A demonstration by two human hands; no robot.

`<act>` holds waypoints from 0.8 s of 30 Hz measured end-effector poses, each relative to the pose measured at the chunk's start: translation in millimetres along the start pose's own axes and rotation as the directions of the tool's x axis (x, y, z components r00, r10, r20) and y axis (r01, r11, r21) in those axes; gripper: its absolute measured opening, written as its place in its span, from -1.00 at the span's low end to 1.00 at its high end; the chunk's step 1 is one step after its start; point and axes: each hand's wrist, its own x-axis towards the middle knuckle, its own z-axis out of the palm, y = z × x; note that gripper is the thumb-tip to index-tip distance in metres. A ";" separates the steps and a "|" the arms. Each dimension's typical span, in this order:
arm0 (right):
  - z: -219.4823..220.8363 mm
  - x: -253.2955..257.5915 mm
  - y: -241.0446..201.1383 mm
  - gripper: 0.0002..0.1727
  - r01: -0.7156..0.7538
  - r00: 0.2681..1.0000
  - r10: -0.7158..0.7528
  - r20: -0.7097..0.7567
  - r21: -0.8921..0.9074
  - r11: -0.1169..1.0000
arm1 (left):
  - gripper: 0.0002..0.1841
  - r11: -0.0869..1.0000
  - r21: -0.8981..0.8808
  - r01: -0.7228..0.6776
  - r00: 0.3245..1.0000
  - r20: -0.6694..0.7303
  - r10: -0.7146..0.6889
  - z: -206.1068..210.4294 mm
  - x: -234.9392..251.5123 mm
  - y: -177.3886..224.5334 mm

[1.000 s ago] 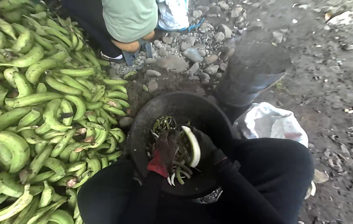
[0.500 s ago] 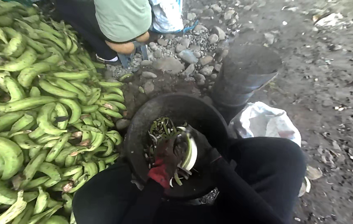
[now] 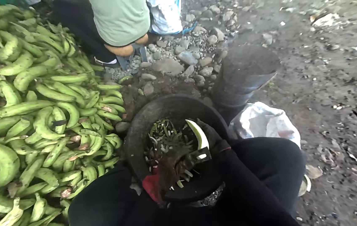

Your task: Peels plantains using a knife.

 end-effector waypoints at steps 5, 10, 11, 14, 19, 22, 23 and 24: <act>15.0 -7.1 15.1 -0.59 0.008 1.000 -0.010 -0.009 -0.155 0.988 | -0.60 0.964 0.225 0.139 0.990 -0.056 -0.130 -1.2 9.8 -3.2; 35.5 -20.7 47.3 -0.57 0.059 0.996 -0.075 -0.040 -0.305 0.951 | -0.55 0.844 0.290 0.451 0.835 -0.471 -0.285 -5.0 35.3 -23.1; 34.9 -22.3 48.6 -0.56 0.039 0.997 -0.058 -0.058 -0.294 0.955 | -0.53 0.832 0.242 0.499 0.808 -0.476 -0.346 -10.3 38.4 -23.2; 34.8 -23.6 35.9 -0.57 0.042 0.989 -0.077 -0.126 -0.264 0.964 | -0.53 0.847 0.144 0.512 0.780 -0.490 -0.388 -15.3 38.4 -22.1; 20.3 -28.4 -48.9 -0.56 0.222 0.880 -0.449 -0.154 -0.702 0.677 | -0.54 0.885 0.020 0.466 0.782 -0.476 -0.401 -12.3 33.8 -16.4; 16.4 -20.0 -135.0 -0.53 0.334 0.709 -0.696 -0.110 -0.817 0.470 | -0.55 0.894 -0.022 0.447 0.785 -0.469 -0.404 -12.9 29.5 -8.1; 19.9 -20.5 -168.7 -0.52 0.366 0.643 -0.764 -0.053 -0.855 0.367 | -0.55 0.894 -0.028 0.448 0.789 -0.458 -0.410 -12.9 28.8 -6.1; 25.0 -24.0 -203.7 -0.50 0.368 0.584 -0.812 0.008 -0.894 0.256 | -0.55 0.894 -0.033 0.446 0.795 -0.445 -0.413 -12.6 28.6 -4.3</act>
